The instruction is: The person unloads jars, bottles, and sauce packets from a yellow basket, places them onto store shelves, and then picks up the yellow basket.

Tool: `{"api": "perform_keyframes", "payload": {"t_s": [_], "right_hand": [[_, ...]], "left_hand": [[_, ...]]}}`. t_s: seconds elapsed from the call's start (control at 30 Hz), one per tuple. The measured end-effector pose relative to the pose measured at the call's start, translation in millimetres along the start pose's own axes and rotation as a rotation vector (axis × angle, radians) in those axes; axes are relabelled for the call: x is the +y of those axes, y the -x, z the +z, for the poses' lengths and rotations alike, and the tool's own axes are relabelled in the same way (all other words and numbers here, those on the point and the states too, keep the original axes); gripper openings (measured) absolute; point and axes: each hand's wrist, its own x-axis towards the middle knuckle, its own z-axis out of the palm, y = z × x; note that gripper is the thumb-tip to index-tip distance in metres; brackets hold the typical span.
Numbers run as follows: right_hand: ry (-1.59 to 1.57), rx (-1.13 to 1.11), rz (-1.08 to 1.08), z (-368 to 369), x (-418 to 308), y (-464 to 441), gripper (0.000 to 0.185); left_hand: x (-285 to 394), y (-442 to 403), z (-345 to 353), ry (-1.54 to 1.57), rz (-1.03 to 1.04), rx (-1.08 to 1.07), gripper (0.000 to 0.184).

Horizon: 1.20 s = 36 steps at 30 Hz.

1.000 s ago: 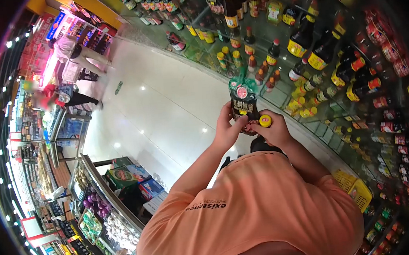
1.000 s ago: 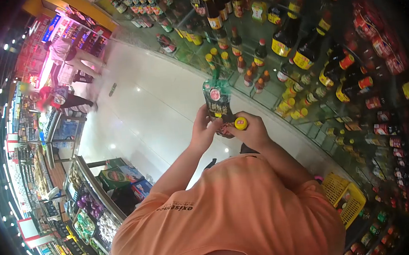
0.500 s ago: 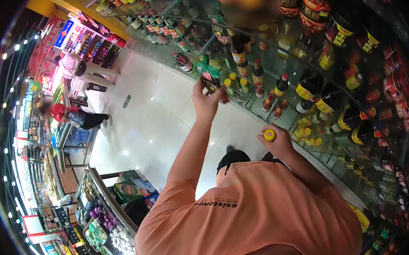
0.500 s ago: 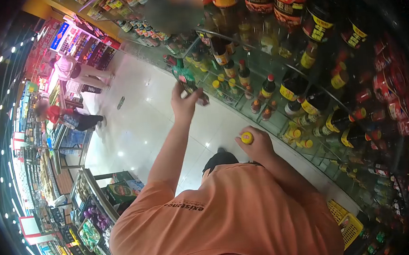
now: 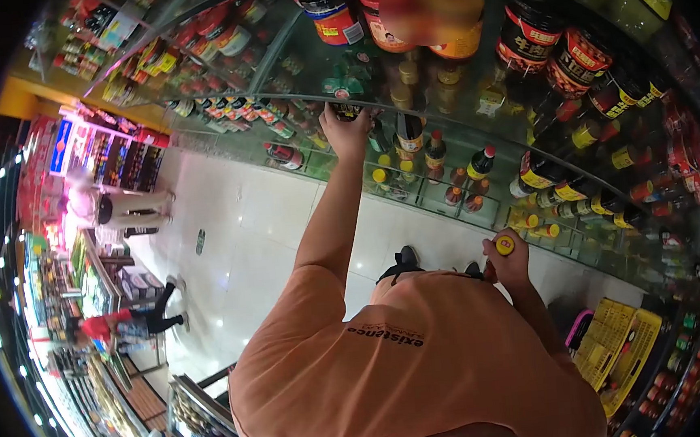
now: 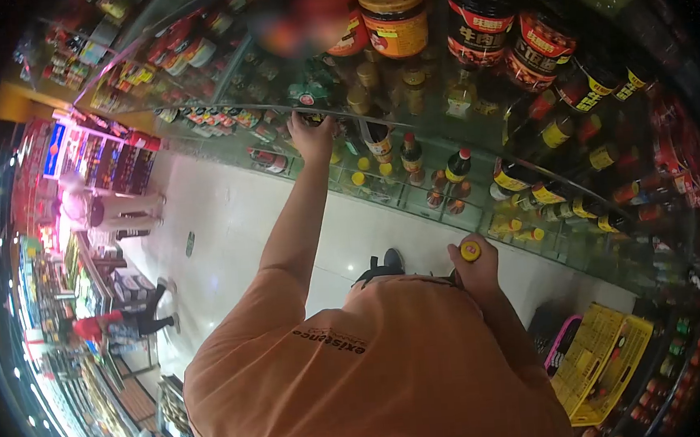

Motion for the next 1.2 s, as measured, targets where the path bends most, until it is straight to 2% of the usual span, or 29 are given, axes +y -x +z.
{"api": "perform_keyframes", "payload": {"t_s": [0.07,0.13,0.2,0.23,0.27,0.3,0.47,0.6,0.67,0.7,0.73,0.8,0.87,0.9,0.93,0.97,1.0,1.07,1.1,1.13,1.17,1.2], "right_hand": [[0.018,0.059,-0.071,20,-12,-3,0.020],[-0.141,0.065,-0.116,35,-20,-7,0.020],[-0.157,0.062,-0.134,44,-28,-13,0.018],[-0.152,0.075,-0.205,47,-30,-17,0.017],[-0.147,0.091,-0.274,50,-32,-21,0.017],[-0.233,0.073,-0.142,53,-57,-18,0.015],[-0.402,0.158,-0.254,68,-101,-28,0.014],[-0.584,0.132,-0.279,80,-124,-34,0.014],[-0.571,0.124,-0.292,81,-127,-37,0.012],[-0.648,0.112,-0.313,81,-130,-36,0.011],[-0.725,0.102,-0.328,80,-134,-37,0.010],[-0.791,0.107,-0.321,75,-138,-33,0.009],[-0.913,-0.029,-0.281,68,-141,-35,0.009],[-0.912,-0.110,-0.326,65,-138,-39,0.009],[-0.930,-0.169,-0.346,65,-139,-41,0.009],[-0.892,-0.213,-0.363,64,-142,-39,0.009],[-0.850,-0.266,-0.388,63,-147,-40,0.008],[-0.840,-0.221,-0.369,66,-151,-37,0.008],[-0.830,-0.171,-0.349,67,-156,-35,0.008],[-0.762,-0.069,-0.334,70,-166,-27,0.007],[-0.636,0.042,-0.380,71,-166,-24,0.011],[-0.494,0.062,-0.466,70,-168,-21,0.017]], "left_hand": [[-7,0,4,0.030,0.049,0.028,0.093],[-15,7,2,0.078,0.059,-0.027,0.097],[-15,29,-10,0.429,0.118,-0.021,0.098],[-15,40,-23,0.436,0.118,-0.038,0.098],[-8,52,-43,0.254,0.233,-0.046,0.098],[-8,58,-59,0.069,0.348,-0.055,0.099],[-36,66,-86,0.210,0.280,-0.364,0.100],[-42,65,-76,0.260,0.218,-0.391,0.088],[-39,55,-63,0.240,0.169,-0.329,0.078],[-34,57,-65,0.258,0.218,-0.212,0.060],[-29,59,-69,0.270,0.225,-0.197,0.060],[-22,80,-81,0.562,0.148,-0.427,0.047],[33,95,-102,0.581,0.155,-0.808,0.039],[49,99,-103,0.629,0.163,-1.021,0.038],[66,107,-100,0.773,0.071,-1.178,0.043],[78,115,-95,0.970,-0.157,-1.394,0.047],[89,122,-92,0.971,-0.147,-1.388,0.047],[108,134,-93,1.066,-0.349,-1.600,0.057],[117,133,-93,0.762,-0.162,-1.587,0.074],[130,134,-100,0.393,0.328,-1.332,0.088],[147,136,-109,0.299,0.338,-1.269,0.087],[161,139,-113,0.210,0.344,-1.203,0.088]]}}
